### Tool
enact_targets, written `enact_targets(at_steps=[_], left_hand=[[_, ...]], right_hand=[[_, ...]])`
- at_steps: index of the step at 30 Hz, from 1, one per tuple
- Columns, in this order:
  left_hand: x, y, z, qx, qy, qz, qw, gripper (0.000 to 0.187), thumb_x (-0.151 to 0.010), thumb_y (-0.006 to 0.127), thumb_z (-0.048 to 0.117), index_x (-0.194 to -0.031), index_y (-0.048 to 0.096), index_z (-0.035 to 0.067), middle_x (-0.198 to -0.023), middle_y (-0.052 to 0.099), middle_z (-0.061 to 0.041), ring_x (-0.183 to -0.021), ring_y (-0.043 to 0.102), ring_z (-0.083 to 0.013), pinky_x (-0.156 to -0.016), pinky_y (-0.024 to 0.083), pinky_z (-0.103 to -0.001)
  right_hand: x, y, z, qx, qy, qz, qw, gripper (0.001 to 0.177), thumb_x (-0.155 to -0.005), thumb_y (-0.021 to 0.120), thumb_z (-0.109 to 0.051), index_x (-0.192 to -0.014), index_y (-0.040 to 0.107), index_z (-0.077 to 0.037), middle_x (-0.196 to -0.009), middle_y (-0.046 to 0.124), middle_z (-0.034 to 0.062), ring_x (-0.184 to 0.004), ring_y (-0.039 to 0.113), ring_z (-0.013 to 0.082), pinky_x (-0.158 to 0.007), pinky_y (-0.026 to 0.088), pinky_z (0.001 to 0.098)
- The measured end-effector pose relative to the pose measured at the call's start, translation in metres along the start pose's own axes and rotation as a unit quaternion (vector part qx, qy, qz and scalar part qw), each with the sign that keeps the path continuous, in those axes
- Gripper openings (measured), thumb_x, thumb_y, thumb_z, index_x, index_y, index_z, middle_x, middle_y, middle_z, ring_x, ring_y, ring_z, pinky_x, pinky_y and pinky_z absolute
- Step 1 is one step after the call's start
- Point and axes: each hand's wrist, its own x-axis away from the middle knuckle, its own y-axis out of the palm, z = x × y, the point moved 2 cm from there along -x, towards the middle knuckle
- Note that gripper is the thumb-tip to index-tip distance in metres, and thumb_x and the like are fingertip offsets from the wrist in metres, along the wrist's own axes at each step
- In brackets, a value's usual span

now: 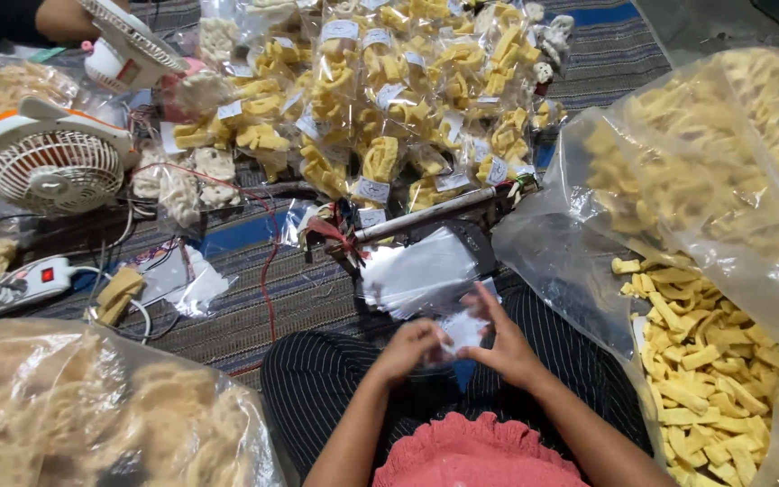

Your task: Manually filling small plastic bags with snack pieces and preparing them for sealing.

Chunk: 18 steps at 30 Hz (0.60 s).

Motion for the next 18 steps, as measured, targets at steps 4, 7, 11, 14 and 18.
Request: enact_targets(at_steps=[4,7,11,14,18], left_hand=[[0.043,0.021,0.004,0.045,-0.034,-0.028,0.998,0.013,-0.105,0.058,0.016,-0.104,0.064,0.004,-0.082,0.073,-0.011,-0.072,0.072,-0.0153,-0.060,0.052,-0.020],[0.051,0.018,0.005,0.236,0.040,-0.025,0.970,0.064,-0.096,0.048,0.052,-0.136,0.055,0.002,-0.136,0.056,-0.017,-0.112,0.065,-0.0308,-0.096,0.056,-0.045],[0.062,0.016,0.029,0.127,0.164,0.020,0.978,0.070,-0.090,0.060,0.044,-0.144,0.049,-0.001,-0.142,0.057,-0.018,-0.123,0.062,-0.0266,-0.104,0.052,-0.037],[0.056,0.016,0.026,-0.010,0.184,0.094,0.978,0.030,-0.102,0.056,0.021,-0.123,0.071,0.004,-0.119,0.073,-0.012,-0.110,0.071,-0.0225,-0.097,0.054,-0.033],[0.042,0.012,0.005,-0.100,0.206,0.160,0.960,0.023,-0.102,0.064,0.024,-0.097,0.083,0.012,-0.092,0.078,-0.004,-0.090,0.074,-0.0152,-0.084,0.055,-0.028]], right_hand=[[0.002,0.017,-0.031,-0.075,0.000,0.005,0.997,0.085,-0.077,0.078,0.002,-0.154,0.045,-0.012,-0.076,0.071,0.0006,-0.063,0.057,0.0075,-0.058,0.041,0.0203],[0.001,0.023,-0.037,-0.079,-0.027,0.047,0.995,0.070,-0.082,0.075,-0.002,-0.148,0.051,-0.007,-0.078,0.068,0.0031,-0.064,0.058,0.0079,-0.057,0.044,0.0198],[0.007,0.029,-0.035,-0.047,-0.025,0.034,0.998,0.067,-0.082,0.079,-0.008,-0.144,0.056,-0.010,-0.078,0.069,0.0019,-0.063,0.057,0.0079,-0.056,0.044,0.0211],[0.009,0.037,-0.015,-0.056,-0.045,0.024,0.997,0.069,-0.079,0.083,-0.007,-0.144,0.058,-0.012,-0.075,0.074,0.0035,-0.059,0.060,0.0089,-0.053,0.044,0.0211],[0.014,0.039,-0.019,-0.067,-0.086,0.037,0.993,0.073,-0.079,0.083,-0.005,-0.146,0.056,-0.011,-0.078,0.079,0.0070,-0.060,0.063,0.0103,-0.050,0.044,0.0209]])
